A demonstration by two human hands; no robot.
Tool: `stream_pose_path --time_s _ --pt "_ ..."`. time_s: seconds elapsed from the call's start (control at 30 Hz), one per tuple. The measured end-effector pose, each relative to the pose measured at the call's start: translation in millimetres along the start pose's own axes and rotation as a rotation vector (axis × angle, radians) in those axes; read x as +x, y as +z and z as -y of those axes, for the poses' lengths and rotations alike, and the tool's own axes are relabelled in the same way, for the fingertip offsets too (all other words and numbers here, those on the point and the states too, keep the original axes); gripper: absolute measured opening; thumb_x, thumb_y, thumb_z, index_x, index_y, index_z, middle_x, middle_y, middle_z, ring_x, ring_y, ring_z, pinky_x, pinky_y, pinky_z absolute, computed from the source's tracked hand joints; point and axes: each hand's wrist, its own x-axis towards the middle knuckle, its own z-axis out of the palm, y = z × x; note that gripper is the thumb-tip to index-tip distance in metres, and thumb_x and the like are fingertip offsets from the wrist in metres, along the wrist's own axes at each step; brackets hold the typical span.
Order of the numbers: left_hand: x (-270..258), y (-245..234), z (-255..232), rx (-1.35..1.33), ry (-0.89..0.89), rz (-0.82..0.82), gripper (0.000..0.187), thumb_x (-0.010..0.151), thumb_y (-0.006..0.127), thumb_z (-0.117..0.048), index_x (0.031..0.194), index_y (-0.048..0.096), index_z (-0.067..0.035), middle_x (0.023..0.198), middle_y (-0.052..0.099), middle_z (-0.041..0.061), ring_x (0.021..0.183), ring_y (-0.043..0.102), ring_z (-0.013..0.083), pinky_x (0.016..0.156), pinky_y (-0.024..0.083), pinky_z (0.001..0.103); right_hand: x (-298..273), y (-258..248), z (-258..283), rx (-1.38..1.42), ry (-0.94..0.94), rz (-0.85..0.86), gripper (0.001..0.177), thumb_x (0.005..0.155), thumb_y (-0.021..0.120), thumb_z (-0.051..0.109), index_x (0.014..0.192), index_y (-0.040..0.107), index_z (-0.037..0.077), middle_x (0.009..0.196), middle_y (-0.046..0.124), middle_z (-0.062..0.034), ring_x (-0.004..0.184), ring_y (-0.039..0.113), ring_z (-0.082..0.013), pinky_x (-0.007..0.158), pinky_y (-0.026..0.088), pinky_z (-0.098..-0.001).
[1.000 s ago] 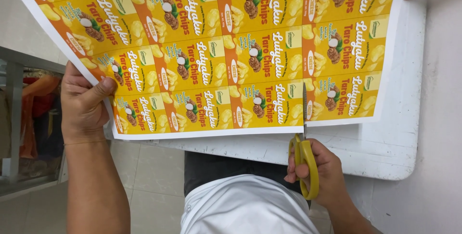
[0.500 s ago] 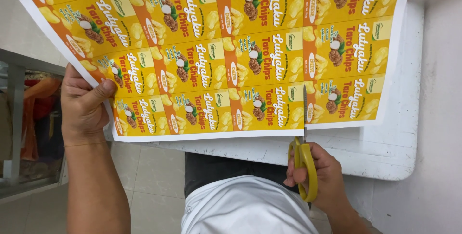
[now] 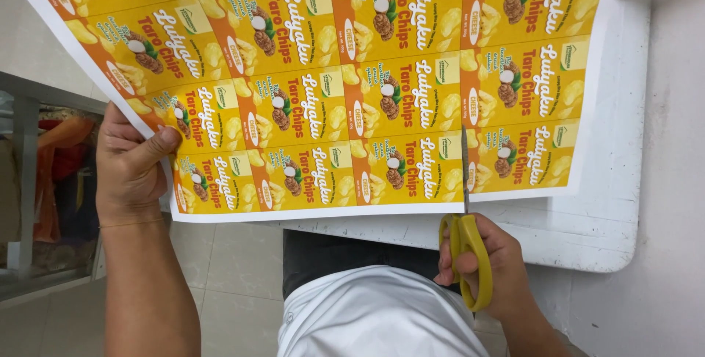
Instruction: Cutting a large sheet of printed product labels into individual strips using scissors
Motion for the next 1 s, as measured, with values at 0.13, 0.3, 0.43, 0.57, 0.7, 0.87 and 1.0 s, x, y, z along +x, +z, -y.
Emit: stream_pose_path --time_s 0.13,0.3,0.43,0.57,0.7,0.87,1.0 --pt "-2.0 1.0 -4.2 -0.002 -0.008 0.012 0.062 0.087 0.074 -0.009 0.143 0.049 -0.011 0.151 0.061 0.009 0.133 0.065 0.0222 0.102 0.062 0.036 -0.4 3.8 4.3 -0.008 0.010 0.006 0.066 0.073 0.089 0.042 0.106 0.060 -0.007 0.073 0.064 -0.0195 0.052 0.060 -0.0228 0.053 0.061 -0.0384" --pt "0.4 -2.3 -1.1 -0.005 -0.008 -0.001 0.063 0.084 0.076 -0.008 0.142 0.050 -0.010 0.149 0.062 0.010 0.132 0.065 0.0222 0.103 0.062 0.037 -1.1 2.1 1.2 -0.023 0.035 -0.010 0.055 0.078 0.085 0.032 0.108 0.060 -0.007 0.075 0.064 -0.0206 0.053 0.061 -0.0243 0.055 0.063 -0.0404" --pt "0.0 -2.0 -1.7 -0.002 -0.001 0.006 0.063 0.086 0.075 -0.008 0.143 0.049 -0.010 0.150 0.061 0.009 0.133 0.064 0.0215 0.104 0.061 0.037 -1.7 3.8 1.2 0.014 0.020 0.013 0.054 0.080 0.085 0.028 0.110 0.059 -0.008 0.076 0.063 -0.0204 0.055 0.061 -0.0246 0.057 0.062 -0.0398" --pt "-0.2 -3.7 -0.4 -0.002 -0.003 0.005 0.061 0.085 0.076 -0.010 0.141 0.052 -0.011 0.149 0.062 0.008 0.133 0.065 0.0207 0.101 0.062 0.035 -3.4 4.3 -0.2 -0.022 0.003 -0.010 0.043 0.083 0.081 0.017 0.110 0.059 -0.008 0.075 0.063 -0.0198 0.054 0.061 -0.0236 0.056 0.063 -0.0391" --pt "1.5 -5.3 0.5 -0.011 0.000 0.013 0.061 0.083 0.078 -0.010 0.138 0.052 -0.011 0.148 0.063 0.009 0.131 0.066 0.0213 0.102 0.062 0.036 -4.6 5.1 1.9 -0.107 0.020 -0.052 0.045 0.081 0.082 0.022 0.108 0.060 -0.007 0.074 0.065 -0.0184 0.051 0.062 -0.0215 0.053 0.066 -0.0374" --pt "-1.5 -3.8 -1.7 0.001 -0.010 -0.004 0.061 0.085 0.076 -0.008 0.140 0.051 -0.011 0.148 0.063 0.009 0.131 0.065 0.0214 0.102 0.062 0.036 -5.1 11.0 8.7 -0.074 -0.003 -0.015 0.048 0.083 0.081 0.031 0.107 0.059 -0.005 0.075 0.065 -0.0172 0.051 0.063 -0.0218 0.051 0.064 -0.0345" --pt "-4.7 3.5 -9.3 0.000 -0.028 0.003 0.061 0.084 0.076 -0.009 0.140 0.051 -0.010 0.147 0.063 0.009 0.130 0.066 0.0216 0.100 0.062 0.036 -4.4 18.6 19.5 -0.140 -0.009 -0.012 0.051 0.086 0.076 0.041 0.105 0.061 -0.004 0.075 0.063 -0.0154 0.053 0.060 -0.0210 0.051 0.064 -0.0352"
